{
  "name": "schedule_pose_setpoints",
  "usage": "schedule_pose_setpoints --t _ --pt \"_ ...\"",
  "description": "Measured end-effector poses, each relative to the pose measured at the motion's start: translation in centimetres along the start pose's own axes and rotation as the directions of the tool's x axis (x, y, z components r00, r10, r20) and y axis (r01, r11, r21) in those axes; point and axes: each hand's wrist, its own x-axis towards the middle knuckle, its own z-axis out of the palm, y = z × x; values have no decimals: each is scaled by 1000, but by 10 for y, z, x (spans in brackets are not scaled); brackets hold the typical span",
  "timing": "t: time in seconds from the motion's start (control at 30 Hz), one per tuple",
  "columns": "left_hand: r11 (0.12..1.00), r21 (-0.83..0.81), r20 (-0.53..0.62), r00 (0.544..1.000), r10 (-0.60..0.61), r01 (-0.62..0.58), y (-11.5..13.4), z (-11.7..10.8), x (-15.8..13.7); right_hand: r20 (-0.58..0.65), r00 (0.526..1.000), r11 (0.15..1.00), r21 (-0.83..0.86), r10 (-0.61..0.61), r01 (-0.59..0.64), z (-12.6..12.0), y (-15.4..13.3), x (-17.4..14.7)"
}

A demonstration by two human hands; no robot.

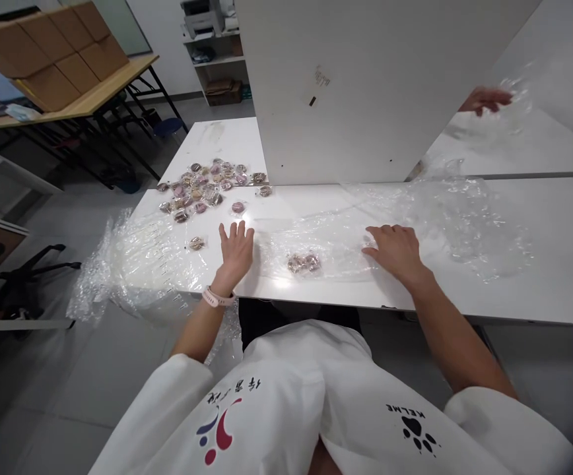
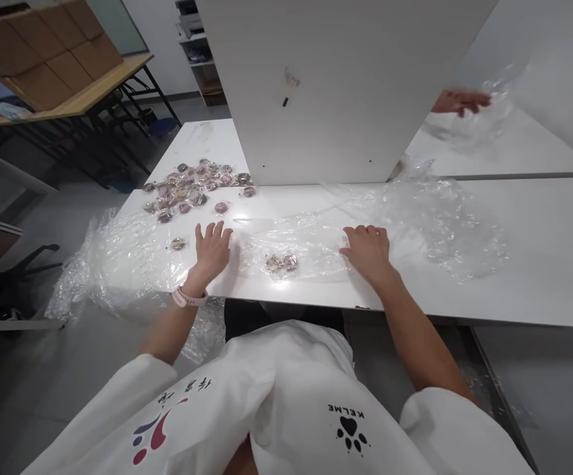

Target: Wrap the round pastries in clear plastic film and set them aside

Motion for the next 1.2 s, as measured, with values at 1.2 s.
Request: schedule_pose_setpoints --t 1.2 --pt "837 -440 42 923 382 -327 40 45 -56 -149 921 887 251 -360 387 79 -28 -68"
